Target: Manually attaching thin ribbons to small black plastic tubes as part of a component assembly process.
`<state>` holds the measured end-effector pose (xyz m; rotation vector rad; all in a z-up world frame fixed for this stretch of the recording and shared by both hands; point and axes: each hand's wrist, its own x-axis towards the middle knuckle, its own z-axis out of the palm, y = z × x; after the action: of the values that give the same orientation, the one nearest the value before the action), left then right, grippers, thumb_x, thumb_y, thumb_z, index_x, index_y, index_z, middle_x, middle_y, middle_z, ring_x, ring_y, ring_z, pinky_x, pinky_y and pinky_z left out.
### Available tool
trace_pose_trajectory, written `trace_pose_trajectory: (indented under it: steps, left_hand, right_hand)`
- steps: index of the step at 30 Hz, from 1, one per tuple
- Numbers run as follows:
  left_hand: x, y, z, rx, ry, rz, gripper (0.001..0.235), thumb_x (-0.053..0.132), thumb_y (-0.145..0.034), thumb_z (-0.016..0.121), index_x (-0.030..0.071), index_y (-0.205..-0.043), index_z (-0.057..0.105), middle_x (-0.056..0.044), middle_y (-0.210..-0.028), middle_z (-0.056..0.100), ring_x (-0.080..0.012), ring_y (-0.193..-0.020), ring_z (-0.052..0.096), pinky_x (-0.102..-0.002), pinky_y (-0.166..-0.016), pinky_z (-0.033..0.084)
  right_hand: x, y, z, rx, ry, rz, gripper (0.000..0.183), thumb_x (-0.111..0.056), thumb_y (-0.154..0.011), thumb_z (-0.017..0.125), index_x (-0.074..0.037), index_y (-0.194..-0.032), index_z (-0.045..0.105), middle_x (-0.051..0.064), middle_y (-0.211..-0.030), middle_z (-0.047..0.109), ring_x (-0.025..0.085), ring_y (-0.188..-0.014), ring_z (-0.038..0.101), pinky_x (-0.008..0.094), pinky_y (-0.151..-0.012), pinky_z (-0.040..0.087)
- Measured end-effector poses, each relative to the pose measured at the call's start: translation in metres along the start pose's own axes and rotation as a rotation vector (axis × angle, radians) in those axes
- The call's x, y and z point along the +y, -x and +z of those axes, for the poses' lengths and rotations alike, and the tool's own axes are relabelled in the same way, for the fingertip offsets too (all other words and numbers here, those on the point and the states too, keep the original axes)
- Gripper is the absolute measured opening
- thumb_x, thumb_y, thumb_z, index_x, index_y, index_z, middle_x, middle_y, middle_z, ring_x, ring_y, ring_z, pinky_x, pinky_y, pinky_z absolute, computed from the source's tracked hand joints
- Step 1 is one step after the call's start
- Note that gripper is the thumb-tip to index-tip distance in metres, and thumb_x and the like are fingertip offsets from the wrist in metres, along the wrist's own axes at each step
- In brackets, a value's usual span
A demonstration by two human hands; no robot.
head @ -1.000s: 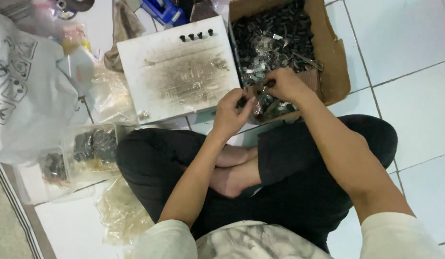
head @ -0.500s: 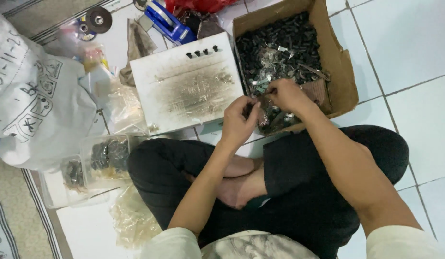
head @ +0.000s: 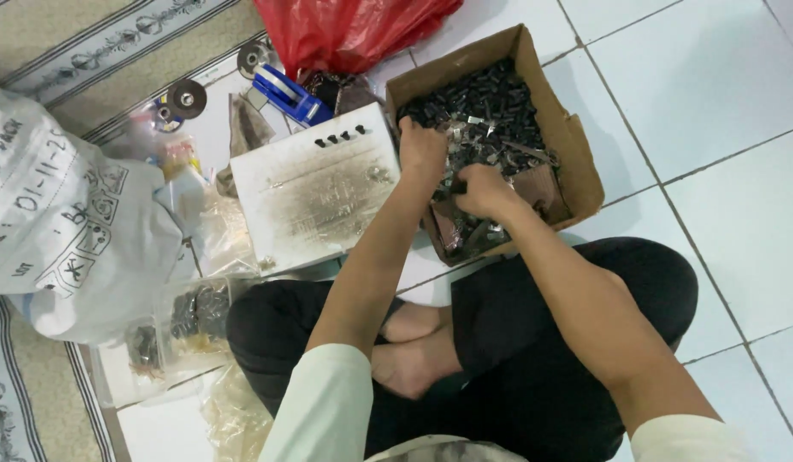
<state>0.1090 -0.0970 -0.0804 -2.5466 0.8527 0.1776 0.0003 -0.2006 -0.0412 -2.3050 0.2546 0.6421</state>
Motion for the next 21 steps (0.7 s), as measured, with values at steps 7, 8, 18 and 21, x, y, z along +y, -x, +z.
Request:
trace_pose_trajectory:
  steps: [7,8,18,21]
  left_hand:
    - [-0.001,-0.012,0.018,0.003,0.051,0.033,0.017,0.013,-0.090,0.072,0.014,-0.073,0.075,-0.006,-0.068,0.072,-0.0288,-0.081,0.069,-0.054,-0.105,0.035]
    - [0.000,-0.016,0.025,0.007,0.044,0.004,0.018,0.009,-0.089,0.071,0.014,-0.072,0.074,-0.006,-0.067,0.070,-0.0283,-0.080,0.068,-0.054,-0.106,0.036]
    - [0.008,-0.003,0.009,0.005,0.107,-0.026,0.008,0.010,-0.090,0.067,0.012,-0.086,0.074,-0.009,-0.081,0.071,-0.0266,-0.082,0.068,-0.045,-0.081,0.048]
    - [0.002,0.012,-0.014,0.128,0.375,-0.076,0.007,0.009,-0.091,0.068,0.005,-0.091,0.075,-0.014,-0.088,0.069,-0.0273,-0.084,0.071,-0.039,-0.076,0.055]
  right_hand:
    - [-0.005,-0.001,-0.004,-0.002,-0.018,-0.063,0.046,-0.008,-0.091,0.062,0.007,-0.134,0.065,0.031,-0.133,0.065,0.050,-0.125,0.061,0.058,-0.099,0.056]
    - [-0.004,-0.003,-0.003,0.011,-0.034,-0.050,0.046,-0.007,-0.091,0.062,0.007,-0.134,0.065,0.031,-0.131,0.065,0.049,-0.125,0.061,0.057,-0.098,0.057]
    - [-0.004,0.000,-0.007,0.014,-0.076,0.044,0.042,-0.003,-0.091,0.061,0.004,-0.132,0.068,0.031,-0.132,0.066,0.047,-0.125,0.062,0.055,-0.097,0.059]
    - [0.025,-0.027,0.003,0.054,-0.073,0.073,0.047,-0.005,-0.090,0.065,0.005,-0.136,0.064,0.032,-0.132,0.064,0.046,-0.124,0.062,0.055,-0.093,0.059]
